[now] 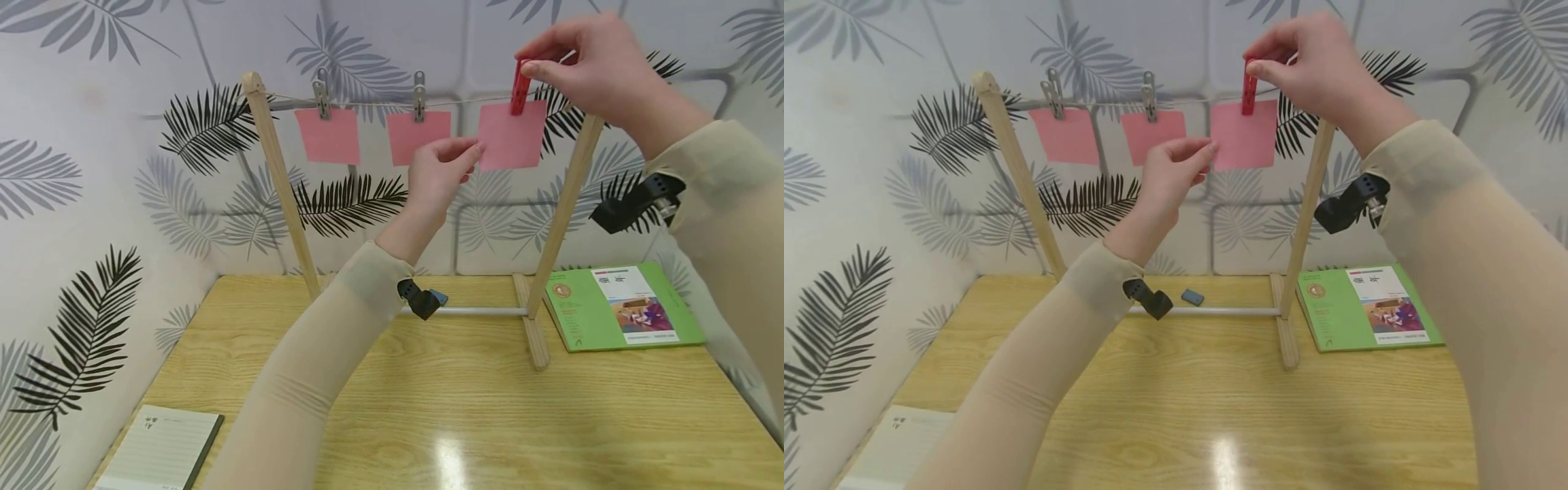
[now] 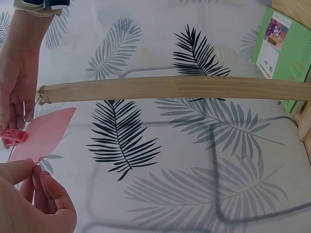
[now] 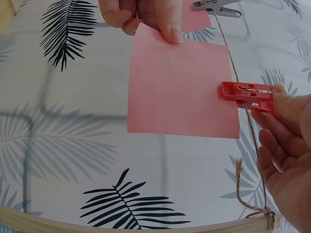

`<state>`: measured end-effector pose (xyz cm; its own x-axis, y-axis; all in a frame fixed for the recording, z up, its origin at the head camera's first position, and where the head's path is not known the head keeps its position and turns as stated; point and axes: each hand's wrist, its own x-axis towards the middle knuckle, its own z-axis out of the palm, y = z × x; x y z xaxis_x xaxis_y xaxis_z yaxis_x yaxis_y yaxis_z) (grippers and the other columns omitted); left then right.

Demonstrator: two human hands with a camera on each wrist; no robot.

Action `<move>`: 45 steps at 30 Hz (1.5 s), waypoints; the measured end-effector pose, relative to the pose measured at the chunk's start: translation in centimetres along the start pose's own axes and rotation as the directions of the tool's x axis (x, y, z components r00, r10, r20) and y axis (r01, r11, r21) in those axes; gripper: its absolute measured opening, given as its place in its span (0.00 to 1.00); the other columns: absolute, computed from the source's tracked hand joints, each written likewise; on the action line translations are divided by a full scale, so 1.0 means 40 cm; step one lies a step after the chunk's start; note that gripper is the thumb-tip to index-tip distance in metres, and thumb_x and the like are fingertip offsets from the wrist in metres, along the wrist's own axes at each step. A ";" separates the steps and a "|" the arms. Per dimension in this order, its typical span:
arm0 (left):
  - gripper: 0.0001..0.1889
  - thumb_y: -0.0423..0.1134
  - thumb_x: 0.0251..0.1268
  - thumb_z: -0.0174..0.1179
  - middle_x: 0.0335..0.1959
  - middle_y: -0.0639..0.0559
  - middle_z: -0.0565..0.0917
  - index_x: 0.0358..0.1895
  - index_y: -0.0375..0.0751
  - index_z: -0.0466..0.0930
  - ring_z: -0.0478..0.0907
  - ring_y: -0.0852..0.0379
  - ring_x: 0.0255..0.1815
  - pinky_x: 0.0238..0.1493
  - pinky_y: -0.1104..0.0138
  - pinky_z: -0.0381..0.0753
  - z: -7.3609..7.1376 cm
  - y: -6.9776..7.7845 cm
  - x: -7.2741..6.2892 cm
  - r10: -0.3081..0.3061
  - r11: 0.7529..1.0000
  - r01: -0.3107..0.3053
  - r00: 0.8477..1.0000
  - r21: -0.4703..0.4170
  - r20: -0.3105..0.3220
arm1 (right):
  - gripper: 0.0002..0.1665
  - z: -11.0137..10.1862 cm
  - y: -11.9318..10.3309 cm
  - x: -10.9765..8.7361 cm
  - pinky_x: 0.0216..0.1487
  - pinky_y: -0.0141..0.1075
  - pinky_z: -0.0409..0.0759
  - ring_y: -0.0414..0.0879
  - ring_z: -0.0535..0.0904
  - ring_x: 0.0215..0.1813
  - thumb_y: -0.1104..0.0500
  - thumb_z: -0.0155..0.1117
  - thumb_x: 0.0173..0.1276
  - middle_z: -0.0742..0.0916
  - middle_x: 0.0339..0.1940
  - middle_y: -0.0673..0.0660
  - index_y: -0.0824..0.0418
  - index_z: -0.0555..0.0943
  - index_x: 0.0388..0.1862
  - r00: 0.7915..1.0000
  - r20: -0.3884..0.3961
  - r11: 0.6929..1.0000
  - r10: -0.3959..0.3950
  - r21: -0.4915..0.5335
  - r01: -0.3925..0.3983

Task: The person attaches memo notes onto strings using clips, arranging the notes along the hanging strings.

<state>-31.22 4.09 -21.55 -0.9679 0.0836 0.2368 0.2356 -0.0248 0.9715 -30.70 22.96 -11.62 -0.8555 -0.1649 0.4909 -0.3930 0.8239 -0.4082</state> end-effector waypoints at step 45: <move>0.12 0.40 0.67 0.65 0.37 0.54 0.84 0.51 0.40 0.87 0.77 0.60 0.30 0.36 0.71 0.80 -0.066 -0.048 0.000 0.003 0.999 -0.002 1.000 -0.042 0.011 | 0.31 -0.002 0.012 -0.013 0.40 0.15 0.68 0.42 0.68 0.49 0.47 0.59 0.73 0.80 0.64 0.62 0.51 0.70 0.73 1.000 0.003 1.000 0.005 -0.001 -0.005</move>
<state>-31.90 1.49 -23.44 -0.9662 0.0947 0.2397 0.2341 -0.0672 0.9699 -30.41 23.50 -12.02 -0.8584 -0.1625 0.4865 -0.3884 0.8254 -0.4096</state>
